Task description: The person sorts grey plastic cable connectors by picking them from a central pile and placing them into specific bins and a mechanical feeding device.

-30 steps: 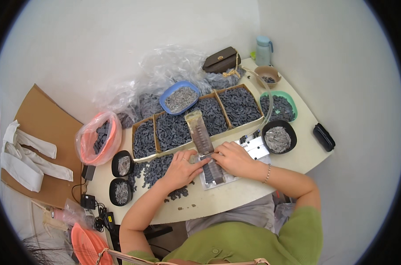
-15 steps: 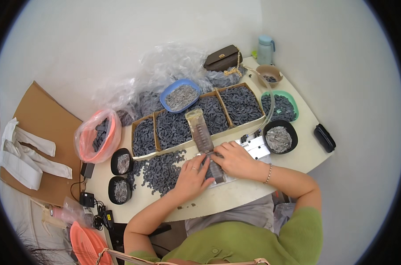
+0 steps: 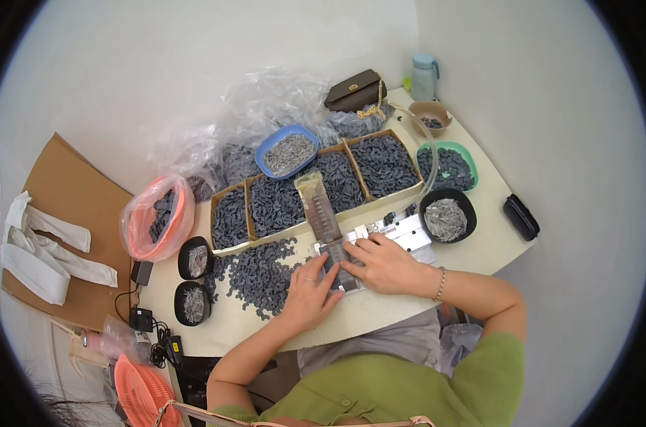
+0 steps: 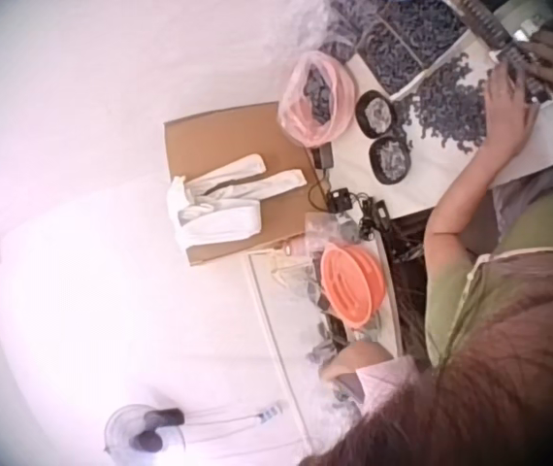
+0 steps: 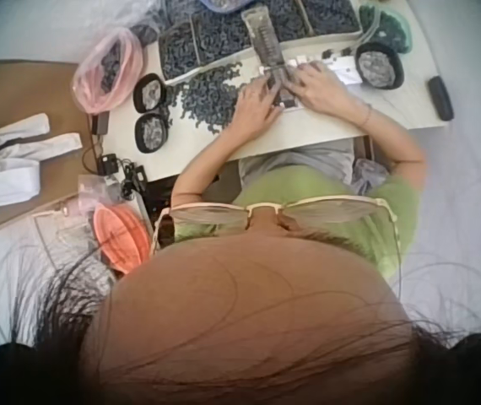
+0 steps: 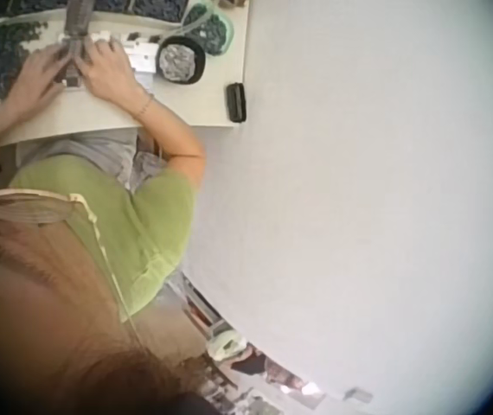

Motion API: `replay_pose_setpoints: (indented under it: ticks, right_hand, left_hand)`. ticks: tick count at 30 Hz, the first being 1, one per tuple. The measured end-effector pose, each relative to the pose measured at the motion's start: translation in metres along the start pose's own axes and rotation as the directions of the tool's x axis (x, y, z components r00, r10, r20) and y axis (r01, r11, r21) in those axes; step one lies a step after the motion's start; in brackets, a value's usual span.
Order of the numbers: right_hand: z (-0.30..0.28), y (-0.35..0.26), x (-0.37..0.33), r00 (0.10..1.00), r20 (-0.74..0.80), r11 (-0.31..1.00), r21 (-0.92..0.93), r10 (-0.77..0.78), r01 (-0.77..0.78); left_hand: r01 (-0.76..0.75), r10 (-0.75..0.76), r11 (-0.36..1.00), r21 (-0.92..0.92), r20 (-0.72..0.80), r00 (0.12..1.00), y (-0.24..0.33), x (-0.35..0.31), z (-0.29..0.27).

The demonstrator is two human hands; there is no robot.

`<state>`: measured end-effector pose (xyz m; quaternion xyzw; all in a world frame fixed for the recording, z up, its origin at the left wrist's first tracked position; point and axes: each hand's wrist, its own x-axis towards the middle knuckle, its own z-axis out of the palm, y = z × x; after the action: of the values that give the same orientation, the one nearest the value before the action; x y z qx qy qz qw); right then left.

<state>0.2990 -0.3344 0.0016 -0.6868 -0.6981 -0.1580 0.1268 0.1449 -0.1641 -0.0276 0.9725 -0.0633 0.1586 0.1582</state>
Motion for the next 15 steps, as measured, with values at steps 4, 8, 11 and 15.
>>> replay_pose_setpoints:
  ticks: [4,8,11,15]
  right_hand:
    - [0.001,-0.002,-0.005,1.000,-0.005,0.999,0.032,-0.005,0.005]
    - [0.012,0.004,-0.003,0.998,-0.015,0.984,0.171,0.059,-0.055]
    - [0.019,0.011,0.008,0.991,0.062,0.953,0.274,0.117,-0.129]
    - [0.016,0.016,0.031,0.953,0.287,0.933,0.306,0.097,-0.187]
  left_hand:
    - [-0.018,0.017,1.000,0.008,0.021,1.000,0.006,-0.005,0.000]
    - [0.007,-0.007,0.998,0.060,0.016,1.000,0.009,-0.004,-0.001]
    - [0.039,-0.040,0.998,0.048,0.017,0.999,0.007,-0.002,-0.001]
    - [0.074,-0.074,0.997,-0.001,0.001,0.997,0.002,-0.005,-0.009]
